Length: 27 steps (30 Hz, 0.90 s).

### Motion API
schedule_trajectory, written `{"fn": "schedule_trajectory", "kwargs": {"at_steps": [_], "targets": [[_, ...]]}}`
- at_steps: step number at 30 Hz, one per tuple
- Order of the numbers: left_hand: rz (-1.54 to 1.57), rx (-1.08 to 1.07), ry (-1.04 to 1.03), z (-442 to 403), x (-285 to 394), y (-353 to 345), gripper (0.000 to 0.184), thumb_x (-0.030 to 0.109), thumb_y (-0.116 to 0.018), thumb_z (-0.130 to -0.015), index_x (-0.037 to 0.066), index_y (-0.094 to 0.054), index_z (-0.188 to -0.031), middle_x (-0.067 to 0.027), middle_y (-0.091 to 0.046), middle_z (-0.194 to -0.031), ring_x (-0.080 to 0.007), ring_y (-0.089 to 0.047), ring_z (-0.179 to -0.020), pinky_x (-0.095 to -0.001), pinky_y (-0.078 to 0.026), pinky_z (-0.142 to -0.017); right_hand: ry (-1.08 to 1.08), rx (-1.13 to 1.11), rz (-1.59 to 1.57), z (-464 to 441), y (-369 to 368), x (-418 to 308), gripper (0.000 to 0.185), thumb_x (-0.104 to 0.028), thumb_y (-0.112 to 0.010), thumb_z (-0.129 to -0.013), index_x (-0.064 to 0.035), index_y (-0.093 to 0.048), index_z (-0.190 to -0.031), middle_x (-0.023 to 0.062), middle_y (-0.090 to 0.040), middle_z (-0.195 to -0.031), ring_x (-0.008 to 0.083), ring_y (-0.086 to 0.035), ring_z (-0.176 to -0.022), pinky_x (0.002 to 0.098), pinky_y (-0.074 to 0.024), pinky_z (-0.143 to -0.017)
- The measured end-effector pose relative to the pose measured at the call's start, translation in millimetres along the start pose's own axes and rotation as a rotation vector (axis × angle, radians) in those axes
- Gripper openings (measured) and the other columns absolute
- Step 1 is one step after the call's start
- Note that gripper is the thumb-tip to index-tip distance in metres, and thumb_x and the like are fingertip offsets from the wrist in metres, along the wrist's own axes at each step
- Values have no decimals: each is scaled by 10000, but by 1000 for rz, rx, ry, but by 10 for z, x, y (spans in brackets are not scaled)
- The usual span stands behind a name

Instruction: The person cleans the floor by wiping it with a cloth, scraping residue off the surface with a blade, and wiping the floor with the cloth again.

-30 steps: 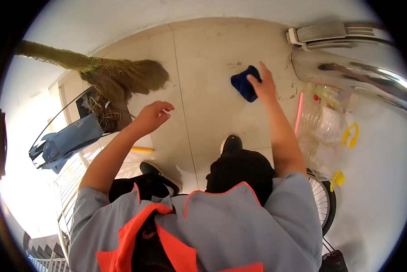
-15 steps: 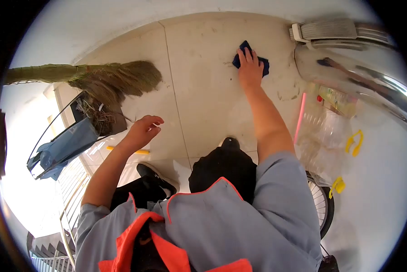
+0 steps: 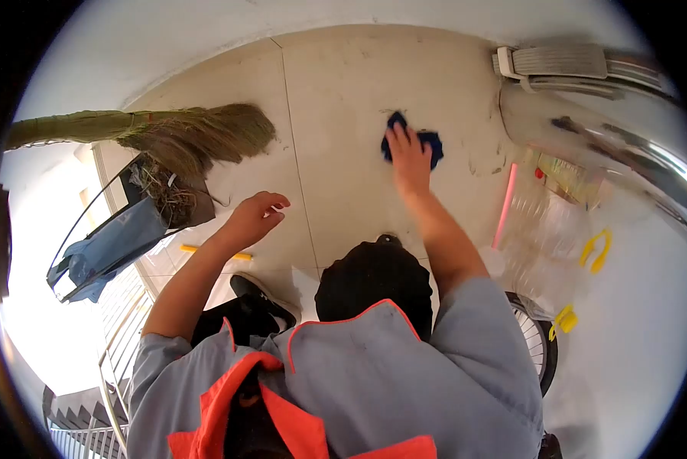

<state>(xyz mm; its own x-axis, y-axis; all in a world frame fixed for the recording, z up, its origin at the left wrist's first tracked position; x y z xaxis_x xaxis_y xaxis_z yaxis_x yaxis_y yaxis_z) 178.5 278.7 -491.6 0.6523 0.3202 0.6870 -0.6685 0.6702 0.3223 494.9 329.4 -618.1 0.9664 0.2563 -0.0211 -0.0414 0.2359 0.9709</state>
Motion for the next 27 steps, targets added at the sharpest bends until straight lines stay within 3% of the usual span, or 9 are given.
{"fn": "schedule_trajectory", "kwargs": {"at_steps": [7, 9, 11, 14, 17, 20, 22, 23, 27], "targets": [[19, 18, 6, -57, -42, -92, 229, 125, -565, -805, 82, -609, -1026, -121, -608, -984, -246, -605, -860, -352, -480, -786, 15, 97, 14, -660, 258, 189, 591, 6, -492, -812, -193, -376, -1357, -14, -357, -1428, 204, -365, -1278, 476, -362, -924], [-24, -37, 47, -74, -24, -76, 237, 83, -585, -811, 64, -595, -1047, -101, -605, -1002, -226, -604, -884, -323, -479, -791, 30, 139, 54, -369, 141, 153, 592, 2, -499, -812, -192, -372, -1356, -10, -340, -1438, 213, -363, -1279, 478, -359, -927], [-39, -18, 49, -79, -9, -36, 234, 82, -586, -810, 66, -596, -1043, -101, -606, -999, -229, -603, -880, -323, -480, -788, -10, -45, 77, 38, 38, 97, 547, -63, -490, -854, -188, -347, -1367, -36, -310, -1447, 199, -354, -1279, 467, -349, -956], [-44, 3, 62, -120, -14, -25, 231, 87, -585, -810, 69, -598, -1040, -102, -607, -996, -234, -601, -877, -324, -480, -787, -11, -111, 153, 9, 172, 80, 547, -78, -488, -863, -195, -334, -1374, -34, -280, -1459, 197, -346, -1282, 469, -345, -964], [-27, -9, 56, -182, 41, -81, 231, 92, -580, -812, 69, -598, -1041, -108, -607, -995, -235, -600, -882, -327, -479, -790, 9, 90, 104, -628, 207, 271, 548, -83, -480, -854, -188, -341, -1374, 0, -298, -1454, 218, -359, -1276, 479, -357, -955], [-28, -40, 50, -137, -17, -161, 230, 87, -578, -812, 68, -597, -1041, -113, -606, -997, -236, -600, -888, -327, -479, -791, -26, 61, 96, -520, 167, 158, 532, -84, -455, -863, -187, -344, -1373, 7, -305, -1452, 221, -356, -1282, 483, -358, -959], [-33, -29, 18, -203, 10, -114, 230, 82, -577, -812, 67, -597, -1041, -115, -605, -999, -238, -600, -890, -325, -479, -791, 91, -44, 89, -99, -183, -54, 550, -72, -447, -859, -211, -338, -1380, -3, -315, -1451, 214, -344, -1298, 503, -343, -965], [-32, -16, 9, -208, 34, -110, 233, 82, -578, -811, 66, -595, -1044, -116, -604, -1002, -239, -600, -889, -325, -480, -790, 184, -121, -76, 100, 3, -201, 554, -101, -449, -858, -220, -330, -1386, -11, -298, -1462, 203, -327, -1314, 506, -326, -988], [-32, -35, 14, -196, 52, -164, 235, 90, -576, -814, 63, -590, -1048, -115, -602, -1009, -242, -599, -890, -332, -480, -791, 191, 73, 29, -411, 122, -8, 552, -56, -437, -857, -214, -346, -1378, -35, -329, -1445, 192, -343, -1302, 496, -343, -970]]}}
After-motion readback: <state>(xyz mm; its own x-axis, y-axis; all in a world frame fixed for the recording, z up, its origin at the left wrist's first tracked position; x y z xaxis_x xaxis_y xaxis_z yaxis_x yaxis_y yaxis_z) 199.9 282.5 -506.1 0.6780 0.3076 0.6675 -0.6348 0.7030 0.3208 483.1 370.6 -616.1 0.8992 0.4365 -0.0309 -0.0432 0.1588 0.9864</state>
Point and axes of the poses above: each hand's wrist, its own z-axis away from the middle knuckle, its own y-axis out of the back of the hand, x = y × z, the point moved 2 cm from there along -z, towards the middle knuckle
